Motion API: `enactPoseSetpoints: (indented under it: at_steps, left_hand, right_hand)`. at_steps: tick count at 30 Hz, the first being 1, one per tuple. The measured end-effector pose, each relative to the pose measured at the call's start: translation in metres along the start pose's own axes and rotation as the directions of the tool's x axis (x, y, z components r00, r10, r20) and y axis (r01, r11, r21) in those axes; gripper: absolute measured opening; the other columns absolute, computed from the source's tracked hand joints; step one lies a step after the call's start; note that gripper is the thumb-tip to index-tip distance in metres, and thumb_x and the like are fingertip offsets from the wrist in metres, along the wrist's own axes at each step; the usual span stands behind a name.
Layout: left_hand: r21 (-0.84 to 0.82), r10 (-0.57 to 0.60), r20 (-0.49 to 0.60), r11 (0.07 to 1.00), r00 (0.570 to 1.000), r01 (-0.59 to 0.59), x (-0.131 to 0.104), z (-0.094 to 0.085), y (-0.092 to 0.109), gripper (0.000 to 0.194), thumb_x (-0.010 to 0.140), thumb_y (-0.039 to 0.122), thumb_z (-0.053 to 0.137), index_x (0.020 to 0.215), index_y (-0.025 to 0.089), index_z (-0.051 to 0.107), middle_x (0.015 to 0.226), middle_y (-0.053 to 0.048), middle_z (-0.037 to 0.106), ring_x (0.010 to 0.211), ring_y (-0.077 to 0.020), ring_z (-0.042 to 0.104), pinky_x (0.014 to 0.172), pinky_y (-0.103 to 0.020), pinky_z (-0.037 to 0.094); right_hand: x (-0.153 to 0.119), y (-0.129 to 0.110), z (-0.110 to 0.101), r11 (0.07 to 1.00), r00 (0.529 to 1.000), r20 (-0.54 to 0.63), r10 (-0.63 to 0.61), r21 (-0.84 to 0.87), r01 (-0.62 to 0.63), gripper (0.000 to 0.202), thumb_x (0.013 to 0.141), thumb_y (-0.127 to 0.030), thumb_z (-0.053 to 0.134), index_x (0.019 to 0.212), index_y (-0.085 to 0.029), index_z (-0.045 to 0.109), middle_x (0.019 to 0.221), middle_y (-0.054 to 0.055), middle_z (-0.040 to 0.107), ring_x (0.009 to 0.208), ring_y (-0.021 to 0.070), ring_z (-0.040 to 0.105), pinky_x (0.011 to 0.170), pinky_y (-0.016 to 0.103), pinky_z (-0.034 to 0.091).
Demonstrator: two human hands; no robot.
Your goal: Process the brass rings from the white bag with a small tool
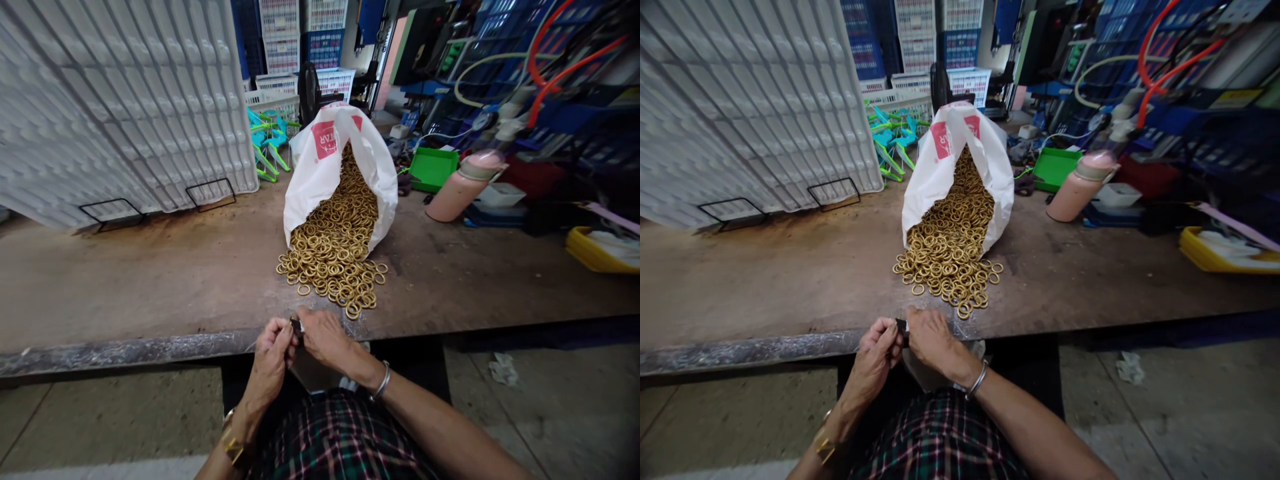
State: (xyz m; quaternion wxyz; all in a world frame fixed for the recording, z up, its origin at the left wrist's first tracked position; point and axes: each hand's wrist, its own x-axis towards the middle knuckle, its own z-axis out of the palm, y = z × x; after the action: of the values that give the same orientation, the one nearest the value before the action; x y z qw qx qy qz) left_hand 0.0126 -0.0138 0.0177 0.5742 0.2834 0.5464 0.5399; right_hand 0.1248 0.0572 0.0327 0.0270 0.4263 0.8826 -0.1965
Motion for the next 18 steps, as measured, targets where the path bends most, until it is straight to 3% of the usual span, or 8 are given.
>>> enactPoseSetpoints:
  at_steps: [6,13,18]
  left_hand:
    - [-0.192,-0.038,0.104,0.980,0.994,0.058,-0.013,0.006,0.011,0.025,0.078,0.038,0.058,0.070,0.018,0.046,0.060,0.005,0.050,0.043,-0.0044,0.038,0.039,-0.017,0.028]
    - [-0.391,-0.117,0.035,0.912,0.992,0.122,-0.006,0.006,0.017,0.024,0.073,0.034,0.064,0.070,0.015,0.048,0.073,-0.002,0.059,0.048,-0.0058,0.044,0.039,-0.017,0.030]
    - [-0.500,-0.209,0.081,0.837,0.975,0.221,-0.004,0.000,0.020,0.027,0.065,0.023,0.070,0.086,0.018,0.055,0.067,0.000,0.059,0.048,-0.0070,0.047,0.040,-0.016,0.033]
  right_hand:
    - [0.015,0.004,-0.005,0.989,0.990,-0.079,0.119,-0.081,-0.126,0.027,0.080,-0.009,0.038,0.105,-0.013,0.047,0.080,0.011,0.066,0.075,0.0200,0.063,0.061,0.026,0.039]
    - [0.029,0.005,-0.006,0.964,0.965,-0.191,0.180,-0.163,-0.212,0.029,0.081,-0.012,0.041,0.110,-0.015,0.043,0.084,0.011,0.066,0.077,0.0226,0.063,0.064,0.028,0.042]
    - [0.030,0.004,-0.002,0.957,0.961,-0.202,0.191,-0.180,-0.228,0.023,0.084,-0.012,0.037,0.104,-0.016,0.046,0.082,0.011,0.065,0.077,0.0225,0.063,0.064,0.030,0.042]
